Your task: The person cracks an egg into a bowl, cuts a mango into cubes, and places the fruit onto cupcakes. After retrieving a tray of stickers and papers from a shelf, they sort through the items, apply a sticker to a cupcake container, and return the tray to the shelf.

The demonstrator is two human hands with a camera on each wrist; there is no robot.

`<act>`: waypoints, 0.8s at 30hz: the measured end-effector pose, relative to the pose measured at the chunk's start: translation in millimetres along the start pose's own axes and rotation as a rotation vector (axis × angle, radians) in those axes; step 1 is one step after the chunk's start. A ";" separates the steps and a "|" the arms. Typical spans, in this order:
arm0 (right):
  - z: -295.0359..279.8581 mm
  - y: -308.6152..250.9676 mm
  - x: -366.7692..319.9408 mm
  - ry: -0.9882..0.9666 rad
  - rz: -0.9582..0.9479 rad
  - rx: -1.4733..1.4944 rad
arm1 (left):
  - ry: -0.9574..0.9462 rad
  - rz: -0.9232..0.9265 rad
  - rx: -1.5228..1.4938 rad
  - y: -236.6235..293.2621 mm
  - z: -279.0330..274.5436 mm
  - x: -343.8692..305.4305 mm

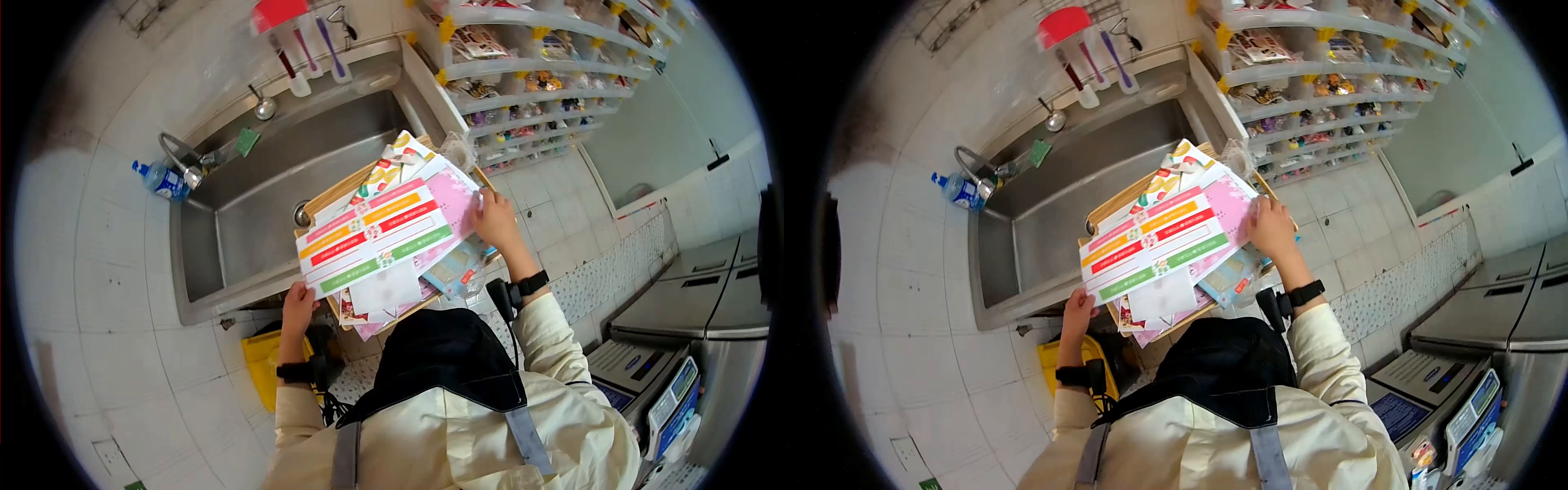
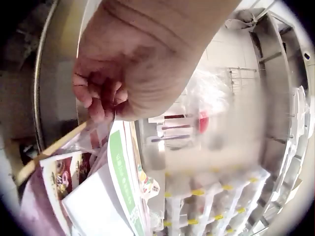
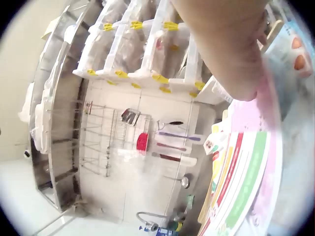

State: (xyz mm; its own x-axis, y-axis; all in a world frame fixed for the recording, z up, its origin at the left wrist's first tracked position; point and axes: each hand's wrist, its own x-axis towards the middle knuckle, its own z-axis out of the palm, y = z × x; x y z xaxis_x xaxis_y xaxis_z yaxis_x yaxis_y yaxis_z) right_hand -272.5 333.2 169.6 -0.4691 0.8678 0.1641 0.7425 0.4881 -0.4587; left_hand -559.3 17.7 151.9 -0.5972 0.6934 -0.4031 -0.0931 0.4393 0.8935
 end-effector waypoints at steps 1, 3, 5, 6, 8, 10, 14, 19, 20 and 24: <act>1.6 6.4 3.8 -0.059 0.069 0.081 | 0.052 -0.007 -0.011 0.1 -4.8 -4.7; -4.4 2.0 4.3 -0.034 0.077 0.076 | 0.093 -0.012 -0.014 -2.8 -17.1 -9.5; -3.6 -1.3 5.9 -0.016 0.074 0.065 | 0.023 -0.117 0.085 -6.6 -29.6 -11.8; 0.6 0.5 7.7 -0.003 0.099 0.092 | 0.036 -0.070 0.104 -11.8 -29.9 -9.6; 1.6 3.7 11.3 0.008 0.121 0.115 | 0.081 0.101 0.199 -24.0 -24.3 0.6; 0.6 8.7 18.6 -0.181 0.318 0.415 | 0.130 0.270 0.297 -25.5 -19.1 5.4; 6.0 23.3 21.6 -0.150 0.317 0.769 | 0.154 0.202 0.237 -3.6 6.1 8.8; -35.4 9.8 18.9 0.106 0.223 0.520 | 0.096 0.078 0.207 -3.8 15.9 11.9; -43.2 6.9 16.7 0.055 0.239 0.627 | 0.086 0.082 0.208 -7.3 17.1 14.0; -54.5 24.0 16.3 -0.141 0.203 0.561 | 0.096 0.232 0.181 -24.0 18.6 29.0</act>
State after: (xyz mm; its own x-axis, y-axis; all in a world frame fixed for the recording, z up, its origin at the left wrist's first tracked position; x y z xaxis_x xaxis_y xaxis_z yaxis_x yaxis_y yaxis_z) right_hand -236.3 364.1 208.9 -0.4317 0.8989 -0.0744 0.4766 0.1573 -0.8650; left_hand -559.6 37.9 115.0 -0.6594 0.7336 -0.1645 0.1924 0.3761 0.9064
